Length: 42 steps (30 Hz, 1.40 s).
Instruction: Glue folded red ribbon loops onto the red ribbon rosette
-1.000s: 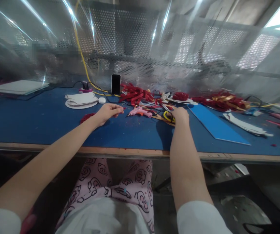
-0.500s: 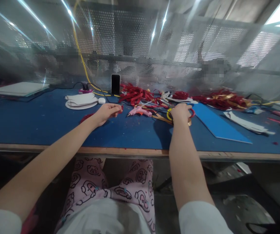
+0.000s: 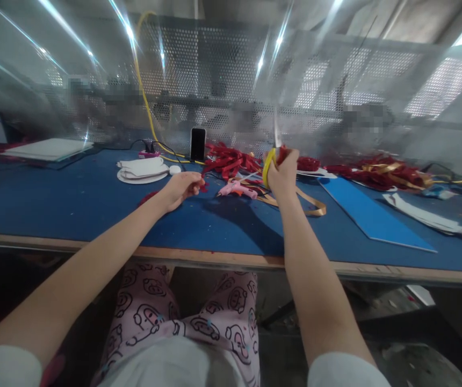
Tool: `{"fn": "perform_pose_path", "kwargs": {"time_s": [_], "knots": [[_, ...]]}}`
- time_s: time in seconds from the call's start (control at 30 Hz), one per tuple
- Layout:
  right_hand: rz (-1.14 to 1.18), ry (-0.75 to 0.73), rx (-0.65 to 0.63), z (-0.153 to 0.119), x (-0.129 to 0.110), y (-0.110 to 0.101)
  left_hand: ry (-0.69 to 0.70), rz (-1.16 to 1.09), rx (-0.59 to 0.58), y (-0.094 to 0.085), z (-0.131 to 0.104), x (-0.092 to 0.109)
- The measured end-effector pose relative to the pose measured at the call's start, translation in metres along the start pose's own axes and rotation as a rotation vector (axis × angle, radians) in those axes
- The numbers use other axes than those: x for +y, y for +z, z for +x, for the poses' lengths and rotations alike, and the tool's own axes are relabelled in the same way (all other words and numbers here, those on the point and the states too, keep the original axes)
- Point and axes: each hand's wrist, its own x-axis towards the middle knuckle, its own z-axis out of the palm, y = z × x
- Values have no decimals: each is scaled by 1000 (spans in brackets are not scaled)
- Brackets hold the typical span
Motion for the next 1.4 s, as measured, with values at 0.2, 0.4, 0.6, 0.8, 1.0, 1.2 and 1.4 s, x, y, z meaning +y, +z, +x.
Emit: {"fn": "perform_pose_path", "kwargs": {"time_s": [0.2, 0.4, 0.6, 0.8, 1.0, 1.2, 1.4], "knots": [[181, -325, -309, -39, -30, 21, 84, -247, 26, -7, -1, 8], [57, -379, -633, -65, -48, 31, 131, -359, -15, -16, -2, 11], [-43, -366, -673, -69, -54, 28, 162, -332, -39, -15, 0, 7], [-41, -368, -720, -69, -58, 24, 235, -310, 24, -14, 3, 2], [-9, -397, -733, -71, -57, 28, 257, -292, 32, -10, 2, 1], [12, -401, -739, -72, -59, 28, 234, -249, 86, -6, 1, 3], [-14, -417, -748, -71, -60, 25, 240, -253, 79, -6, 0, 3]]}}
